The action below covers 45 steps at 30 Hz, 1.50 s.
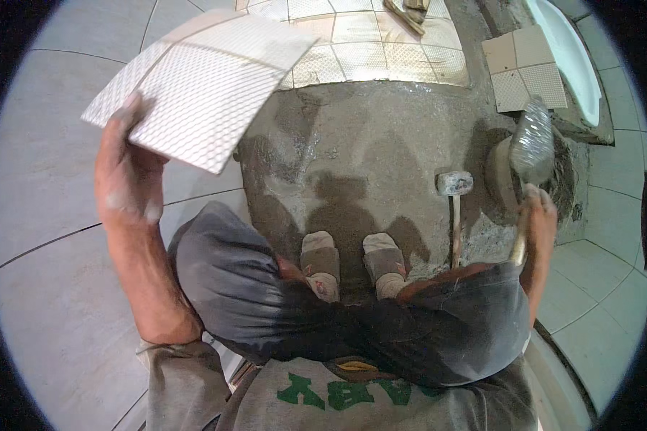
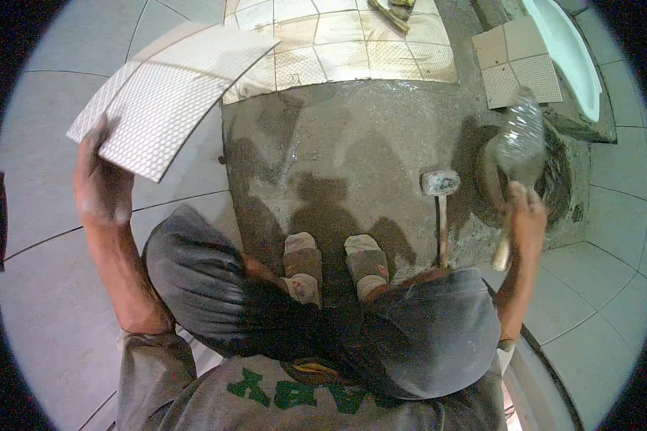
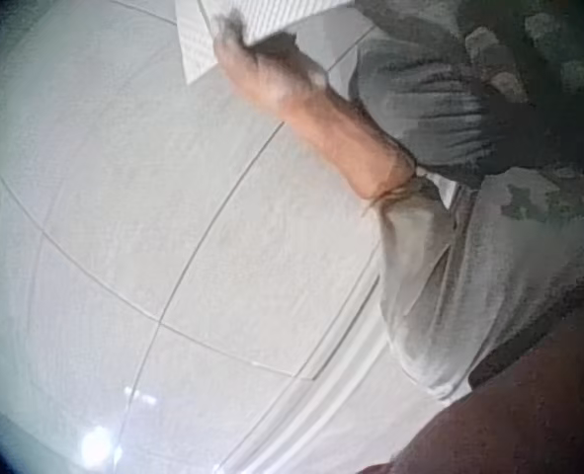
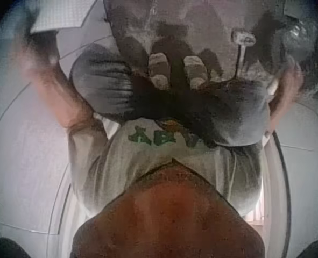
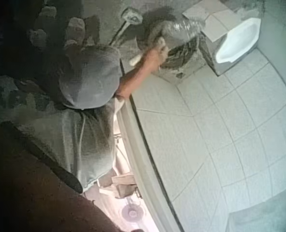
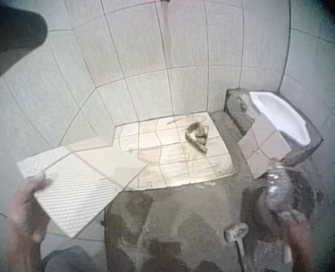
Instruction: Installing tiles on a bathroom floor using mortar and a rubber mallet.
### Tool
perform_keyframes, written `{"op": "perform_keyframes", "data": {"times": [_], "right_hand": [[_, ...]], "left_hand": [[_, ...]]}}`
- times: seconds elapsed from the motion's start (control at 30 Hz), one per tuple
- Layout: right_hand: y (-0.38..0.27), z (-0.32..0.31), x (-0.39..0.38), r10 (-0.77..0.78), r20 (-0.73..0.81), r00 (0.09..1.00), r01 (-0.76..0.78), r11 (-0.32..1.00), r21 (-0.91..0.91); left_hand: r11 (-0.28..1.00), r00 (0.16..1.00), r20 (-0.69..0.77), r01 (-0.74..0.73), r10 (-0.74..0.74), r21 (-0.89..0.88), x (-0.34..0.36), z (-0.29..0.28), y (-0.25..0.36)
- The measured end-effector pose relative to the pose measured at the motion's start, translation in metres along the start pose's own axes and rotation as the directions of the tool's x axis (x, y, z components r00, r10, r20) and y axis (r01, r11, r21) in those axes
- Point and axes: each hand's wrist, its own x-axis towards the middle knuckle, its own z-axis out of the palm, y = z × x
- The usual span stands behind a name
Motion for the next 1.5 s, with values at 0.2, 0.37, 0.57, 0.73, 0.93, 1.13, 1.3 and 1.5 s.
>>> {"op": "perform_keyframes", "data": {"times": [0.2, 0.37, 0.57, 0.73, 0.93, 1.13, 1.3, 1.5], "right_hand": [[0.044, -0.041, 0.048, -0.022, -0.124, 0.992, -0.053, 0.821, -0.568], [-0.006, -0.046, 0.046, -0.314, -0.092, 0.945, 0.132, 0.622, -0.772], [-0.140, 0.050, 0.024, -0.478, 0.478, 0.737, 0.669, 0.619, -0.412], [-0.168, 0.201, 0.032, -0.422, 0.625, 0.657, 0.697, 0.656, -0.290], [-0.186, 0.327, 0.028, -0.166, 0.576, 0.800, 0.015, 0.966, 0.258], [-0.176, 0.383, 0.041, -0.211, 0.625, 0.752, -0.029, 0.936, 0.350], [-0.187, 0.418, 0.054, -0.271, 0.676, 0.685, 0.075, 0.949, 0.305], [-0.204, 0.440, 0.060, -0.244, 0.697, 0.674, 0.054, 0.958, 0.283]], "left_hand": [[0.975, 0.987, 0.079, 0.152, -0.141, -0.161, 0.032, 0.029, -0.011], [0.954, 0.949, 0.100, 0.295, -0.298, 0.044, 0.017, 0.028, -0.070], [0.799, 0.826, 0.025, 0.553, -0.564, -0.238, -0.024, -0.006, -0.186], [0.665, 0.806, 0.214, 0.580, -0.552, -0.470, -0.059, -0.013, -0.232], [0.610, 0.798, 0.277, 0.591, -0.534, -0.528, -0.076, -0.027, -0.277], [0.654, 0.673, 0.048, 0.732, -0.738, -0.191, -0.068, -0.046, -0.291], [0.585, 0.585, -0.131, 0.810, -0.800, 0.042, -0.062, -0.049, -0.297], [0.744, 0.713, -0.213, 0.636, -0.668, -0.204, -0.064, -0.044, -0.327]]}}
